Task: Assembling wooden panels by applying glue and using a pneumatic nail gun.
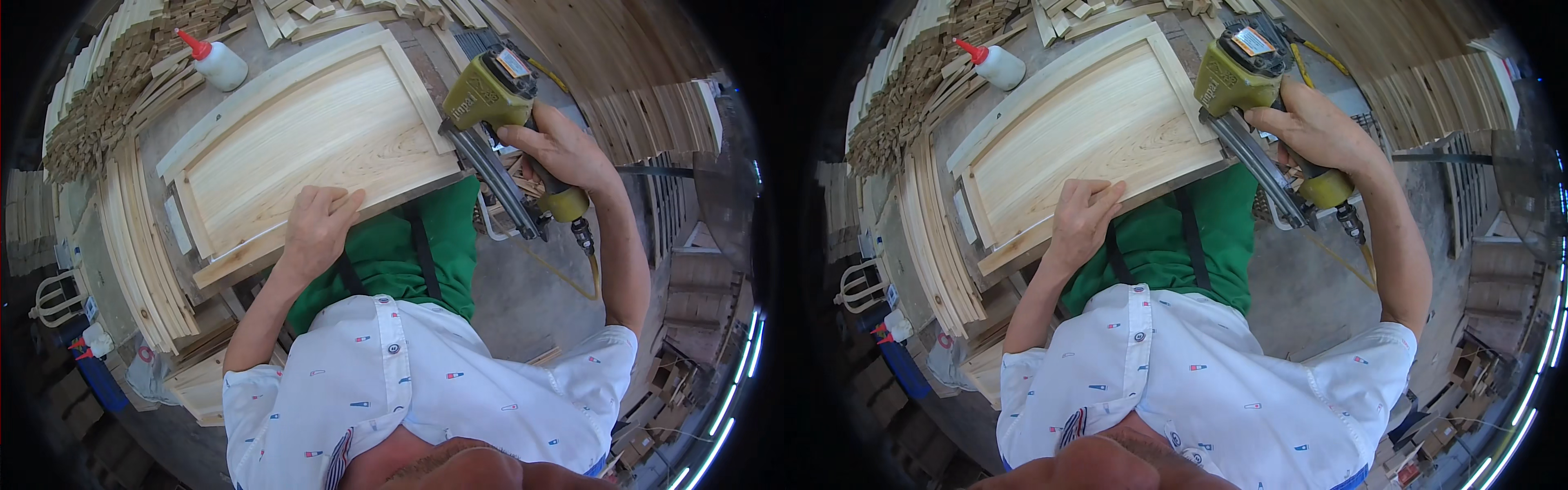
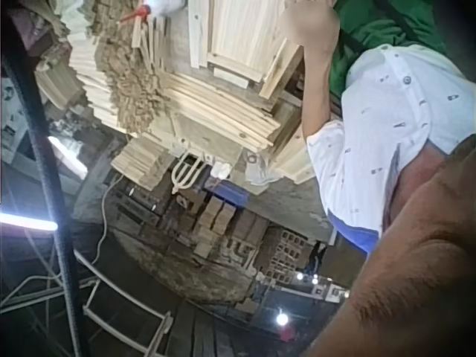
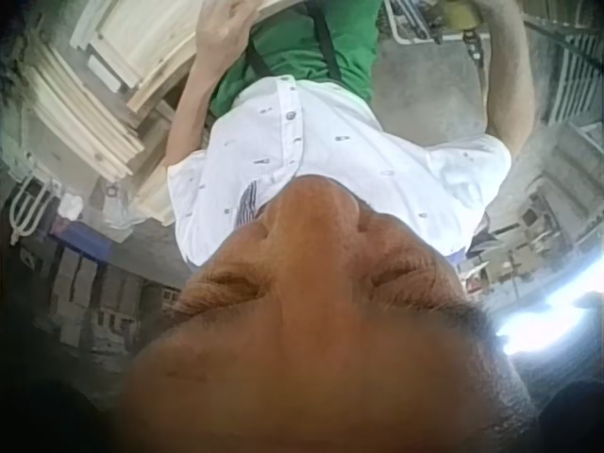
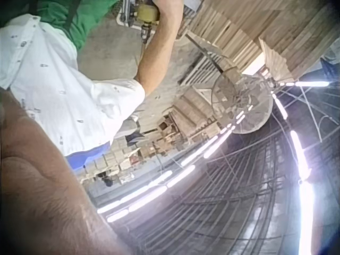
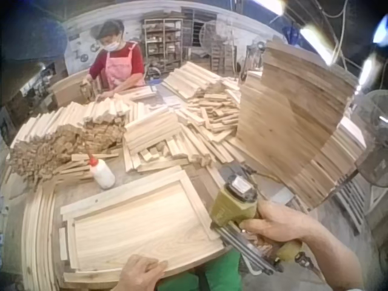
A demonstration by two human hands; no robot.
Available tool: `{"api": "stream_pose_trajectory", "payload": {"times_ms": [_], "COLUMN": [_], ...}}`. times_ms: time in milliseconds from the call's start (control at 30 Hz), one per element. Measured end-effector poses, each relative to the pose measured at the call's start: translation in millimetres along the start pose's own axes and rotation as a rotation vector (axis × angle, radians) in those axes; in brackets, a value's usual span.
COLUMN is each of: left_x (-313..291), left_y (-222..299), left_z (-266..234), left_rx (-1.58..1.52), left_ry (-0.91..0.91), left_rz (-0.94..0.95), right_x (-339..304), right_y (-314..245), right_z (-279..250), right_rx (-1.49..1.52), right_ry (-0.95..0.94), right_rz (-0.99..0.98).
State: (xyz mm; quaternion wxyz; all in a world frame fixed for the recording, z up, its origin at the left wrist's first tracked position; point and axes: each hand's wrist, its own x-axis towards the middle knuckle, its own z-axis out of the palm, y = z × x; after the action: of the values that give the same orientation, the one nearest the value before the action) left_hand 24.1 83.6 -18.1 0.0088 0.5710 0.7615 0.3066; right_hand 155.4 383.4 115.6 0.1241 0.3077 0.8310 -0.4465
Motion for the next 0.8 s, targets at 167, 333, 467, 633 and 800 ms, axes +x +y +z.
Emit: {"api": "stream_pose_trajectory", "payload": {"times_ms": [167, 333, 467, 633, 800], "left_x": [-1.0, -1.7, -3.6, 4.6, -2.2], "left_y": [-4.5, -2.0, -9.5, -3.5, -16.6], "left_z": [9.0, 9.1, 21.6, 36.2, 30.1], "left_rx": [0.008, 0.002, -0.026, -0.035, -0.011], "left_ry": [0.072, 0.092, 0.175, 0.264, 0.232], "left_rz": [-0.006, -0.048, -0.009, 0.002, 0.009], "right_x": [-6.2, -6.9, -8.8, -28.4, -28.5], "right_y": [3.6, 4.8, 24.8, 26.9, 30.7], "right_z": [7.3, 15.6, 12.6, 24.1, 25.2], "right_rx": [0.031, 0.051, 0.081, 0.147, 0.077], "right_ry": [0.035, 0.026, -0.012, 0.162, 0.175], "right_rz": [-0.015, -0.067, -0.074, -0.042, 0.012]}}
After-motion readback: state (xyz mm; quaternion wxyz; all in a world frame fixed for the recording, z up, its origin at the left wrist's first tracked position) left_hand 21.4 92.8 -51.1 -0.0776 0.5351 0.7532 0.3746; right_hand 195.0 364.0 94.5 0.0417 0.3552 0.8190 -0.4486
